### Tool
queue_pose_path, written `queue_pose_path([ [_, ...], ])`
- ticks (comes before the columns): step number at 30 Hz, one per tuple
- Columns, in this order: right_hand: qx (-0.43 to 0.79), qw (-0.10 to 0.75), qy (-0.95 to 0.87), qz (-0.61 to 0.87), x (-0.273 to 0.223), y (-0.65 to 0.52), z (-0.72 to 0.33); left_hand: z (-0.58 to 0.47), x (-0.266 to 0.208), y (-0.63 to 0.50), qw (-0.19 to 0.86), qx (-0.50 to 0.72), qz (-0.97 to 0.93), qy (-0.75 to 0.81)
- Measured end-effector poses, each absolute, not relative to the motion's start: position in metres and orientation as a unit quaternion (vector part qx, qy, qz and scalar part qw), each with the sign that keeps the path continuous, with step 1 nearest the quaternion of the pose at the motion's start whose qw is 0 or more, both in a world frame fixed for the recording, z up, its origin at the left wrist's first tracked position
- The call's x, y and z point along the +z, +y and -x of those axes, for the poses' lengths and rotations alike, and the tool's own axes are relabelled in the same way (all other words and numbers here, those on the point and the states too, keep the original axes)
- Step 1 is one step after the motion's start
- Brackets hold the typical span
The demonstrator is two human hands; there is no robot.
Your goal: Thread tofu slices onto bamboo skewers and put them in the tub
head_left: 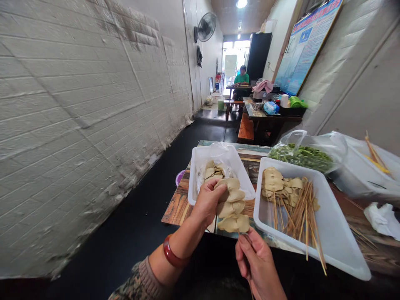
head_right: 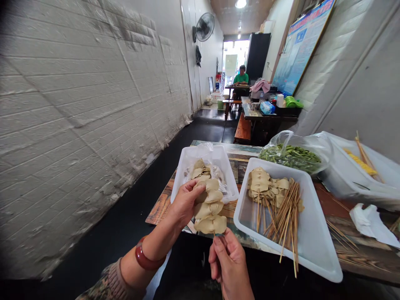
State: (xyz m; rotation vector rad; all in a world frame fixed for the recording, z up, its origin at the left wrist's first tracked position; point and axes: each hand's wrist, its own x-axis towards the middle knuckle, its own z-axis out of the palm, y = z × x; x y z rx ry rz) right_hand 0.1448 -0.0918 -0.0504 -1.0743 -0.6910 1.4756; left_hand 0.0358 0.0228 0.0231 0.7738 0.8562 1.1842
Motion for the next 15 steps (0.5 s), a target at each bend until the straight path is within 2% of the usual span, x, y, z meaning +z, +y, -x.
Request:
queue_pose_path([
  [15, 0.627, 0.578, -0.280, 0.441, -0.0468, -0.0902, -0.1451, -0.0419, 0.0217, 0.0312, 0.629, 0.580, -0.325, 0.403],
])
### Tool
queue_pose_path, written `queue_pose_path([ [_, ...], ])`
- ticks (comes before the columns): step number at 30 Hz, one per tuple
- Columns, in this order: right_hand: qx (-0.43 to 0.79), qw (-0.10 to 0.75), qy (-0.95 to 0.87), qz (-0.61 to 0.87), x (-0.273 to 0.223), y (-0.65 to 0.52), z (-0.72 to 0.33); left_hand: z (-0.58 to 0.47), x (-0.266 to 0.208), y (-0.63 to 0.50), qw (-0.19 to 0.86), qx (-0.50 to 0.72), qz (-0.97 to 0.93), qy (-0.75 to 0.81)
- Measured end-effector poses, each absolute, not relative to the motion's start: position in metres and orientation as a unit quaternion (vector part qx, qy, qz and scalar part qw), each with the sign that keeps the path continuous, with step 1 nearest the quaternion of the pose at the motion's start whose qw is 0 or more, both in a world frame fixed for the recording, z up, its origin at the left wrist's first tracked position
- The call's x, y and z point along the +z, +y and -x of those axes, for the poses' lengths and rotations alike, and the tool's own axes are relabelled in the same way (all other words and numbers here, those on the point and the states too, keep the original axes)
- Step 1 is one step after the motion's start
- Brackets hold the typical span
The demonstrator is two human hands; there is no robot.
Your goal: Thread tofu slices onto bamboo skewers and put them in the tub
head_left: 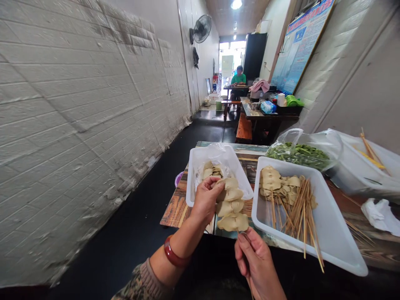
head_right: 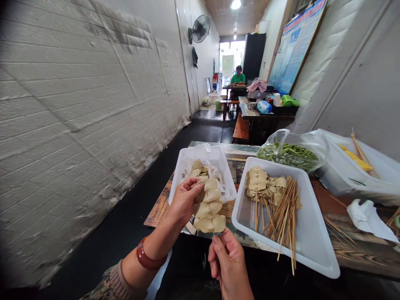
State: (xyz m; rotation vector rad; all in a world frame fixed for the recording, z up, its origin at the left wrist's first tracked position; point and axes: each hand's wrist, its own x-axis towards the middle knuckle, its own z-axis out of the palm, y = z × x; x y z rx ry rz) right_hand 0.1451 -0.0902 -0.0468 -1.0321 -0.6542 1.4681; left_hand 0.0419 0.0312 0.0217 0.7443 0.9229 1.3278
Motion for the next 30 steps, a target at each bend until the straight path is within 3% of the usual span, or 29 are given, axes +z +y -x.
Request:
queue_pose_path([
  [30, 0.635, 0.587, -0.279, 0.417, -0.0412, -0.0835, -0.1460, -0.0453, 0.0246, 0.0318, 0.648, 0.541, -0.341, 0.414],
])
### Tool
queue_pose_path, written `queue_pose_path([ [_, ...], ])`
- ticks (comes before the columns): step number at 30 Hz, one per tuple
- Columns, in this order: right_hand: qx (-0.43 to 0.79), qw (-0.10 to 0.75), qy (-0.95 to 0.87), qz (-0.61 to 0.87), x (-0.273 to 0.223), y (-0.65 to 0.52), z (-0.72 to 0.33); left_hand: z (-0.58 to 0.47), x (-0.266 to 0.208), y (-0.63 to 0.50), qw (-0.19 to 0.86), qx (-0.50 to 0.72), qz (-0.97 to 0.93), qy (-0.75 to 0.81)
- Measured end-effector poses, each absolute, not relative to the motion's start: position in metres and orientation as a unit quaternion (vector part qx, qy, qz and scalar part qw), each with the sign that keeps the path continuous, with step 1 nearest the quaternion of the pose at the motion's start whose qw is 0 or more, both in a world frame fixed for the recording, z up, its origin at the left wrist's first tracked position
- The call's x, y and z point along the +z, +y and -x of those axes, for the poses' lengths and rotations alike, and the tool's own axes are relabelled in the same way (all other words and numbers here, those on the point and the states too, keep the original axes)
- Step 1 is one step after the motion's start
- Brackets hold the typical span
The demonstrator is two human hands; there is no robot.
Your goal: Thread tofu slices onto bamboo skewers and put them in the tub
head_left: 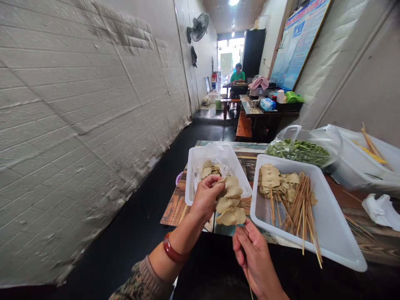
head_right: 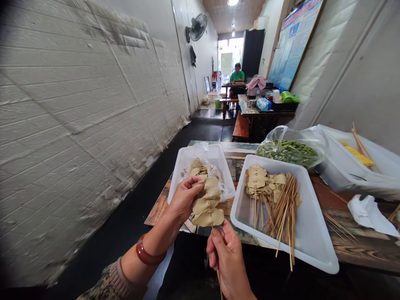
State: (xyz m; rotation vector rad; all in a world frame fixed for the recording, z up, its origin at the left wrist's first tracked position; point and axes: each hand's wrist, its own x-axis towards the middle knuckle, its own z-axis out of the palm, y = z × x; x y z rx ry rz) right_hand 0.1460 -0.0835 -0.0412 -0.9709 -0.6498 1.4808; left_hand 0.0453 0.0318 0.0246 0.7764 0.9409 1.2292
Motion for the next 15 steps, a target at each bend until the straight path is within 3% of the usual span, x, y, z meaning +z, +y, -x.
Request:
queue_pose_path([
  [10, 0.605, 0.605, -0.308, 0.416, -0.045, -0.077, -0.150, -0.042, 0.026, 0.035, 0.678, 0.535, -0.324, 0.386],
  [15, 0.579, 0.598, -0.340, 0.438, -0.053, -0.080, -0.155, -0.032, 0.028, 0.039, 0.729, 0.464, -0.341, 0.369],
])
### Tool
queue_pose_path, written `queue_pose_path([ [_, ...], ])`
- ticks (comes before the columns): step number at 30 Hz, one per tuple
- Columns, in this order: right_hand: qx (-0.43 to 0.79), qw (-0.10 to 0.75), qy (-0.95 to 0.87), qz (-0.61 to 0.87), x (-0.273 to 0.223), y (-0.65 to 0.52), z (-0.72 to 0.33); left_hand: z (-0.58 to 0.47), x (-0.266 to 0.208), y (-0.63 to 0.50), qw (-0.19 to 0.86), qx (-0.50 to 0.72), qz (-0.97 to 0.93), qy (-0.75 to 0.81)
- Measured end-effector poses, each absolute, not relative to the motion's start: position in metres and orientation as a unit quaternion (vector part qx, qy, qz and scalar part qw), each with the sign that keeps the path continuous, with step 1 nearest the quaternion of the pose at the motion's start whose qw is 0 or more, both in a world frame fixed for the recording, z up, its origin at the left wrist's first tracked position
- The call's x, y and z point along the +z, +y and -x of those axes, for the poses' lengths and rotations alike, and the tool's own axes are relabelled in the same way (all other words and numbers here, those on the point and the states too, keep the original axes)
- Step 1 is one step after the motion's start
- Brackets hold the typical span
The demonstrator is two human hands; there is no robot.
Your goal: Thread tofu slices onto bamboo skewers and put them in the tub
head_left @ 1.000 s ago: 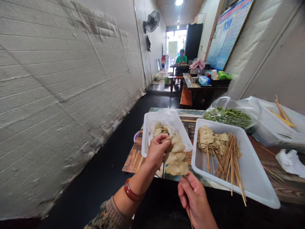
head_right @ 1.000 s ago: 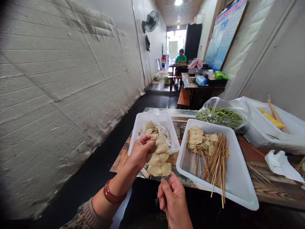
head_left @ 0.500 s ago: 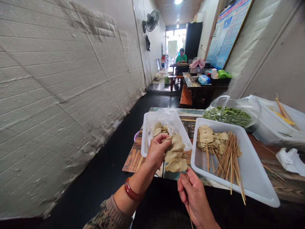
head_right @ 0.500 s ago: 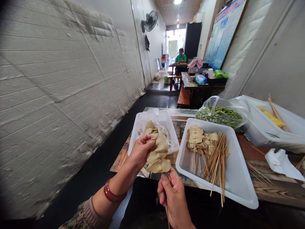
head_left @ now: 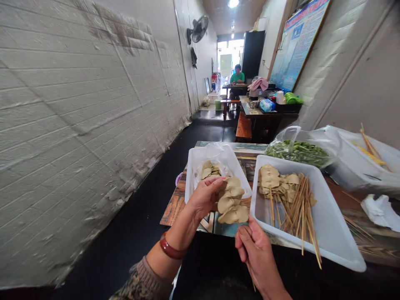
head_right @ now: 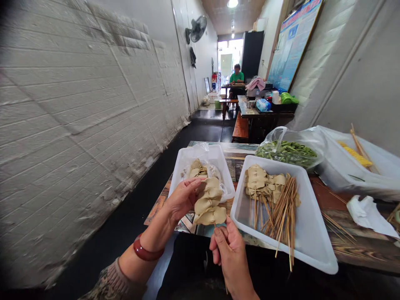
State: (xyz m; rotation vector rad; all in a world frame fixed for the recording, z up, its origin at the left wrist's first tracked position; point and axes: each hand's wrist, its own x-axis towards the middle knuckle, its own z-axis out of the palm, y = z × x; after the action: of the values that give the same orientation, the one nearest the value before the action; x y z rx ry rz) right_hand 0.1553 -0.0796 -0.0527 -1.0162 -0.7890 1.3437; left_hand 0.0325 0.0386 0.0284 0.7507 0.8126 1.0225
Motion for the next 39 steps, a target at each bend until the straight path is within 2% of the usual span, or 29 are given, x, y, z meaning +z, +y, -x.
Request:
queue_pose_path([
  [3, 0.571, 0.586, -0.348, 0.458, -0.055, -0.081, -0.157, -0.029, 0.027, 0.040, 0.735, 0.436, -0.370, 0.363],
  [12, 0.611, 0.518, -0.351, 0.486, -0.071, -0.087, -0.161, -0.020, 0.022, 0.042, 0.695, 0.483, -0.382, 0.372],
  [21, 0.522, 0.541, -0.383, 0.536, -0.067, -0.087, -0.154, -0.014, 0.025, 0.039, 0.669, 0.487, -0.418, 0.375],
  [31, 0.497, 0.553, -0.380, 0.550, -0.059, -0.082, -0.142, -0.009, 0.023, 0.037, 0.642, 0.487, -0.441, 0.396],
  [35, 0.503, 0.559, -0.377, 0.541, -0.053, -0.082, -0.139, -0.007, 0.023, 0.036, 0.649, 0.484, -0.434, 0.394],
  [39, 0.565, 0.550, -0.357, 0.500, -0.046, -0.082, -0.139, -0.006, 0.024, 0.041, 0.652, 0.497, -0.427, 0.381],
])
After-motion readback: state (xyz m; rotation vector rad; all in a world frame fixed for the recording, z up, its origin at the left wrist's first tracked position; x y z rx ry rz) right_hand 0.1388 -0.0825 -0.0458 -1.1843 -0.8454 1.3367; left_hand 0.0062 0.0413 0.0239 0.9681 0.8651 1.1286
